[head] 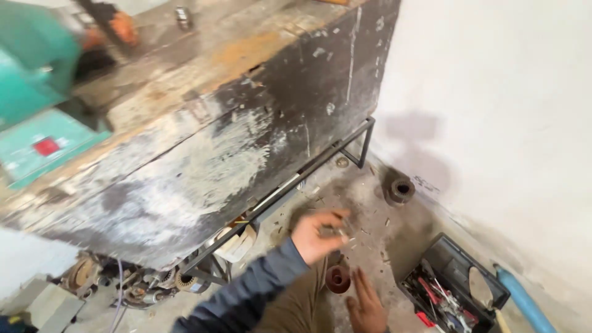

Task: The person sits on the workshop floor and works on an electric starter motor. They fit the armature into the stator housing, press the parts together by hand, and tap the assembly with a mallet to seat the components, handling the motor housing, armature, and drive gear.

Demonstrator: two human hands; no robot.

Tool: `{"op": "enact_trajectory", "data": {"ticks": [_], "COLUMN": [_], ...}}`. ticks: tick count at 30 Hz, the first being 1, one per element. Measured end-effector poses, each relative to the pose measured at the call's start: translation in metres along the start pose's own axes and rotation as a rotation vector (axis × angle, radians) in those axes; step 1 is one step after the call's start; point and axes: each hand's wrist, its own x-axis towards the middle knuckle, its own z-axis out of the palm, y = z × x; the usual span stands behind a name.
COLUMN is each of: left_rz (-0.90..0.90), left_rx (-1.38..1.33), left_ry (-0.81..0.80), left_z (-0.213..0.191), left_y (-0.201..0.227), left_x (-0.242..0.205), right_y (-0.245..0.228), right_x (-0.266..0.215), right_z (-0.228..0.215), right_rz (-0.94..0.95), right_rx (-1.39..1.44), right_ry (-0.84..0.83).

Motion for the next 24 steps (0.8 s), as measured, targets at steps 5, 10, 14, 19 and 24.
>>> {"op": "enact_trajectory", "data": {"ticks": [5, 10, 14, 19, 24], "left_rz": [0.177, 0.727, 0.933, 1.033, 1.081], "left_rx": [0.033, 0.538, 0.637, 0.441, 0.287], "left_ry": [0.064, -0.05, -0.254, -0.246, -0.253], "left_z": [-0.094, -0.044, 0.014, 0.024, 0.041], "left_y": [0.049, 0.106, 0.107, 0.105, 0.103], "left_x": [0.016, -0.026, -0.052, -0.054, -0.05], "right_y": [0.053, 0.043, -0.129, -0.138, -0.17], "right_x": [-0.061, -0.061, -0.036, -0.047, -0.043], "right_z": [0.002, -0.007, -0.084, -0.095, -0.111], "right_rz": [0.259, 0.248, 0.004, -0.083, 0.462], "right_rx": [0.057, 0.728, 0.93, 1.165, 1.513], "right_ry": [0.077, 0.095, 0.122, -0.162, -0.139]}}
